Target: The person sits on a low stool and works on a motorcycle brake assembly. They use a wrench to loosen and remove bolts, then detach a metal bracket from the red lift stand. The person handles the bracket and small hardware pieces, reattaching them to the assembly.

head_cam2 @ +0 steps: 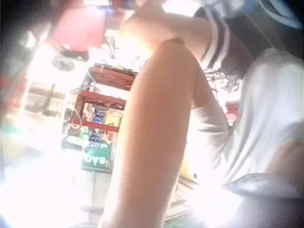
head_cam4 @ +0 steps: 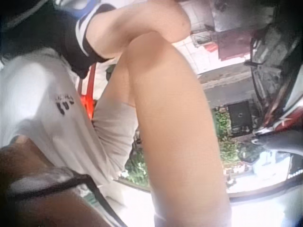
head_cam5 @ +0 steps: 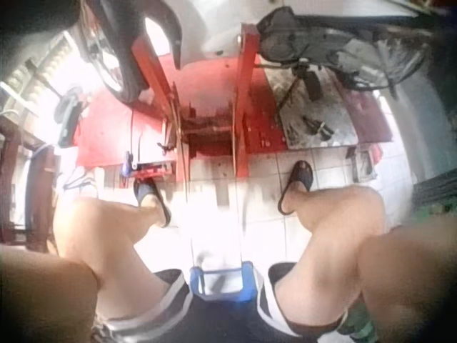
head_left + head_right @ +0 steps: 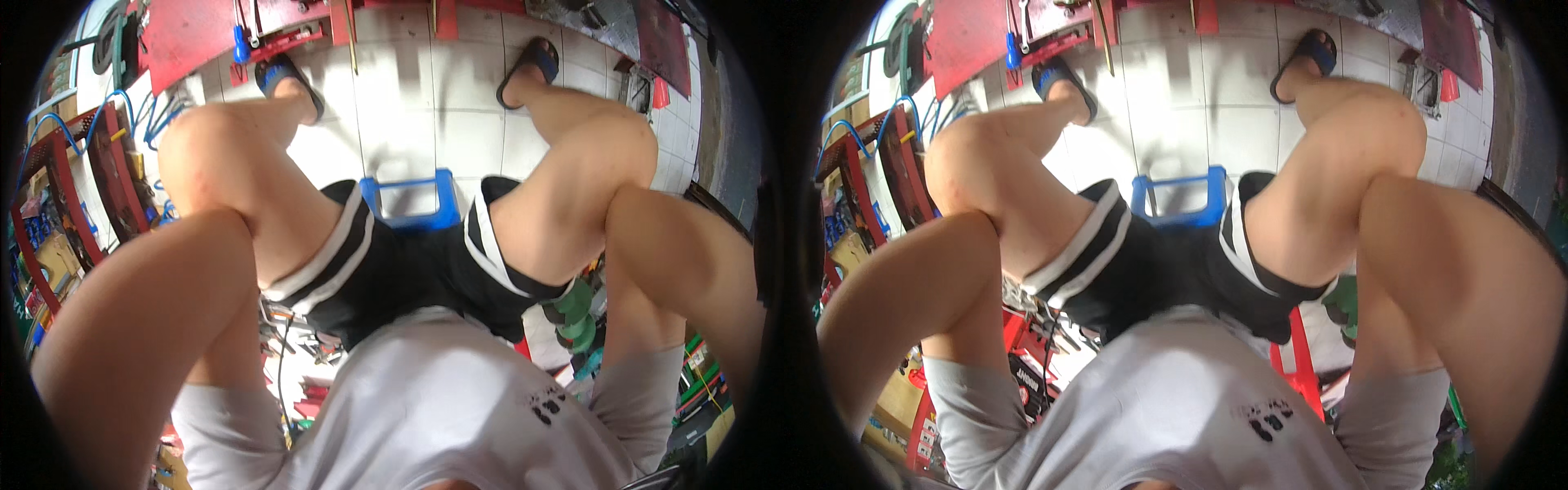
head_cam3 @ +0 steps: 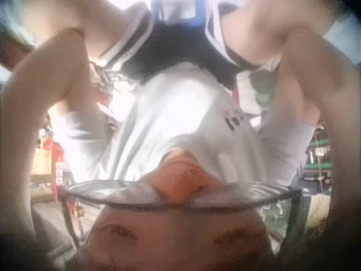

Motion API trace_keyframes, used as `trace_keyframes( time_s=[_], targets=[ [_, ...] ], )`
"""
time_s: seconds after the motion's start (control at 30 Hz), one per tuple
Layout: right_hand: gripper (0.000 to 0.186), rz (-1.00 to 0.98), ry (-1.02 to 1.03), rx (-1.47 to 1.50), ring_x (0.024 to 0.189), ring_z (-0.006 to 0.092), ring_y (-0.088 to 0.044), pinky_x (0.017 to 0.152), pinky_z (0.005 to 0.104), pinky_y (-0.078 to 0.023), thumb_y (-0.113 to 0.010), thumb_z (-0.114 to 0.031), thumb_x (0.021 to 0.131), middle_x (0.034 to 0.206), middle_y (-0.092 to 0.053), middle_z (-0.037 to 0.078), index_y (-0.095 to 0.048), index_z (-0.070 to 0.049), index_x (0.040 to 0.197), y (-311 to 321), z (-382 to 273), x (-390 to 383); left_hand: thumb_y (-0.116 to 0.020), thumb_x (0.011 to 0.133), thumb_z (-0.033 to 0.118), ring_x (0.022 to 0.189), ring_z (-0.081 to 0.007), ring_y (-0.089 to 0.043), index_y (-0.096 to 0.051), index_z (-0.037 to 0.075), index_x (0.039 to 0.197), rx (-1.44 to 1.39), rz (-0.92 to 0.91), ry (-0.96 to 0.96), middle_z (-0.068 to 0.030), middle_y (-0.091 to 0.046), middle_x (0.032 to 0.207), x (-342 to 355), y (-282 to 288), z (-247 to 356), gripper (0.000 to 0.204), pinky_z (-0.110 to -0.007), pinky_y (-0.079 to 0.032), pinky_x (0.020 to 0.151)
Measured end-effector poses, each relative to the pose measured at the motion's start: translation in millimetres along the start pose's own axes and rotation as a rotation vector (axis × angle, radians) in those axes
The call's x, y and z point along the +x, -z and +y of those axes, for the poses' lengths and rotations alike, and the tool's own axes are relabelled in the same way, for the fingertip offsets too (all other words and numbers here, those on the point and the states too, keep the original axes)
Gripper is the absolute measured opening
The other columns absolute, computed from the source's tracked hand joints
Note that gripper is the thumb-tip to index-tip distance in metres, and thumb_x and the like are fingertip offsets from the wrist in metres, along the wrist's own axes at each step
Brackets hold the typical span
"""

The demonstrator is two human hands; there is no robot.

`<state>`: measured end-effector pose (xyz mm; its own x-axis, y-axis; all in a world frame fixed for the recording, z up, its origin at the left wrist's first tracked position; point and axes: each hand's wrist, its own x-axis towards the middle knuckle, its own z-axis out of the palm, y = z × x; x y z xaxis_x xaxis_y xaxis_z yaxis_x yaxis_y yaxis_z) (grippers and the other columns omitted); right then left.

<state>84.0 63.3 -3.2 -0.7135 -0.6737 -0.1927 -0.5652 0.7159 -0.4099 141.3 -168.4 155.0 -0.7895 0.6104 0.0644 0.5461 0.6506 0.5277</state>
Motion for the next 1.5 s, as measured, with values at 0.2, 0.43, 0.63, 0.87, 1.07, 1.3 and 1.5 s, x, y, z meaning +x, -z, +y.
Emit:
trace_keyframes(
  time_s=[0.2,0.43,0.63,0.87,1.07,1.3,1.5],
  targets=[
    [0.037,-0.010,0.006,0.012,0.087,0.0263,-0.065,0.079,0.0374,-0.049,-0.051,-0.031,0.094,0.091,-0.068,0.014,-0.064,0.003,0.102,-2.8,-1.3,8.8,-0.047,0.097,0.030,0.091,-0.0207,-0.066,-0.063,-0.001,0.111,-0.001,0.000,0.013,-0.0111,-0.069,0.100,-4.1,2.5,-2.7,0.038,-0.032,-0.049,0.084],
    [0.037,0.006,0.005,0.002,0.088,0.0260,-0.065,0.080,0.0373,-0.049,-0.051,-0.031,0.094,0.091,-0.068,0.014,-0.064,0.003,0.103,-5.2,0.6,12.0,-0.046,0.097,0.030,0.091,-0.0206,-0.066,-0.063,0.000,0.112,0.010,0.018,-0.008,-0.0111,-0.069,0.101,-3.6,0.3,-0.4,0.038,-0.032,-0.049,0.084],
    [0.037,-0.009,0.007,0.009,0.089,0.0257,-0.065,0.081,0.0372,-0.049,-0.050,-0.031,0.094,0.092,-0.068,0.014,-0.064,0.003,0.103,-8.8,-5.1,2.3,-0.046,0.097,0.030,0.092,-0.0206,-0.065,-0.063,0.000,0.112,0.003,0.018,0.039,-0.0112,-0.069,0.101,-9.9,-2.1,4.6,0.037,-0.032,-0.049,0.084],
    [0.038,-0.001,-0.026,-0.001,0.090,0.0254,-0.064,0.082,0.0371,-0.049,-0.050,-0.031,0.095,0.093,-0.068,0.014,-0.064,0.003,0.104,-7.5,2.4,2.2,-0.046,0.097,0.029,0.092,-0.0206,-0.065,-0.063,0.000,0.112,-0.004,0.014,0.008,-0.0112,-0.069,0.102,-3.9,-0.6,-2.5,0.037,-0.032,-0.049,0.084],
    [0.038,-0.004,-0.017,0.012,0.091,0.0251,-0.064,0.082,0.0370,-0.049,-0.050,-0.031,0.095,0.094,-0.068,0.014,-0.063,0.003,0.105,-12.4,4.2,12.7,-0.045,0.097,0.029,0.093,-0.0206,-0.065,-0.063,0.000,0.113,-0.002,-0.001,0.023,-0.0113,-0.068,0.102,-4.8,-3.8,-6.8,0.037,-0.032,-0.049,0.084],
    [0.038,0.002,-0.009,0.010,0.091,0.0248,-0.064,0.083,0.0369,-0.048,-0.049,-0.031,0.095,0.094,-0.068,0.014,-0.063,0.003,0.106,-11.3,0.4,9.6,-0.045,0.097,0.029,0.093,-0.0205,-0.065,-0.063,0.001,0.113,0.003,0.015,0.008,-0.0113,-0.068,0.103,-6.9,-2.8,-0.6,0.037,-0.032,-0.049,0.085],
    [0.038,-0.005,-0.024,0.008,0.092,0.0246,-0.064,0.084,0.0369,-0.048,-0.049,-0.030,0.095,0.095,-0.068,0.014,-0.063,0.003,0.106,-10.3,0.7,-0.2,-0.045,0.097,0.029,0.093,-0.0205,-0.065,-0.063,0.001,0.114,-0.007,0.018,0.043,-0.0114,-0.068,0.103,-7.4,-2.0,0.9,0.037,-0.032,-0.049,0.085]
  ],
)
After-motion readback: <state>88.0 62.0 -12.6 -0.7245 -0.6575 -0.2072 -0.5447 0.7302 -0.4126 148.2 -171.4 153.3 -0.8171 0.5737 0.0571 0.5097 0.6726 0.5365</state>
